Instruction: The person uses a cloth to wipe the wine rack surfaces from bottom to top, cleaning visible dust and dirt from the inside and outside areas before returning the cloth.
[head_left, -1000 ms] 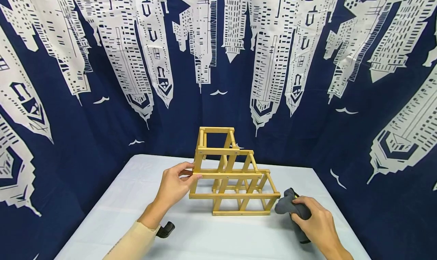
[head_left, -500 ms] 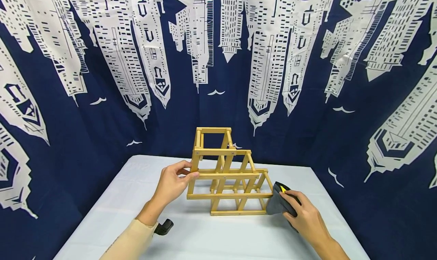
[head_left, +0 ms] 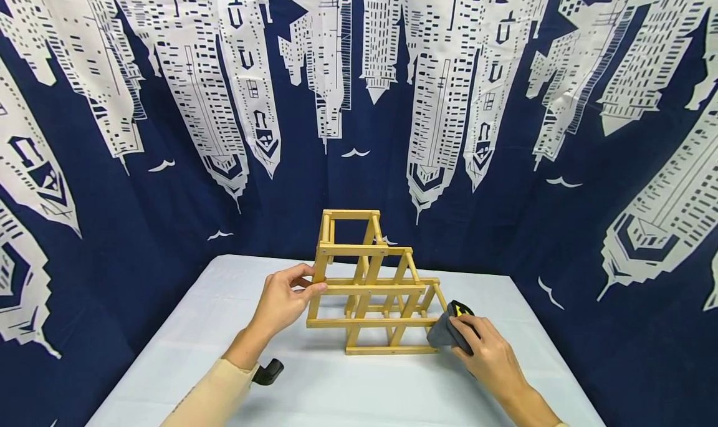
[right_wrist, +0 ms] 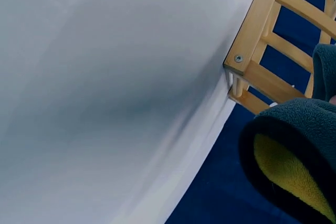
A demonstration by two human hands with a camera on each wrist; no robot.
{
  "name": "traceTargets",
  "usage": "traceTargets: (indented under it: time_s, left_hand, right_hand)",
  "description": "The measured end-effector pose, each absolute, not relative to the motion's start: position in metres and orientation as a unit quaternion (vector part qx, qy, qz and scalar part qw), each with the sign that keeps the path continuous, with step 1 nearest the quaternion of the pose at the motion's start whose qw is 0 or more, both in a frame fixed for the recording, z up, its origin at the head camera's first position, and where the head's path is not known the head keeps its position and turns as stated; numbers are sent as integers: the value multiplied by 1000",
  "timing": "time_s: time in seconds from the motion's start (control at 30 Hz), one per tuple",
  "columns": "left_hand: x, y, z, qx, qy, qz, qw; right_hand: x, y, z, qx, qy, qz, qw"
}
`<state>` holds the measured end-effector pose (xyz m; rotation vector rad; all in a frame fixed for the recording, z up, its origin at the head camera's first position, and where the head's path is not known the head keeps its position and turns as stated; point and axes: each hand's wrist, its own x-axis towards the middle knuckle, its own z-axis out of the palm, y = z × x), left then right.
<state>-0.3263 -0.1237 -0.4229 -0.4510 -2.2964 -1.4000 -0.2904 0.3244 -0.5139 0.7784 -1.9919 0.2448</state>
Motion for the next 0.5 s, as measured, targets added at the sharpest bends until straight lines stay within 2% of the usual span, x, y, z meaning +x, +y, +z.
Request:
traceTargets:
  time_s: [0.23, 0.5]
  left_hand:
    - [-325, -125, -424, -162, -823, -503, 208]
    - [-325, -123, -423, -164, -822, -505, 203]
  right_hand:
    - [-289, 306, -513, 330, -810, 112, 471]
    - [-295, 265, -510, 403, -796, 104, 439]
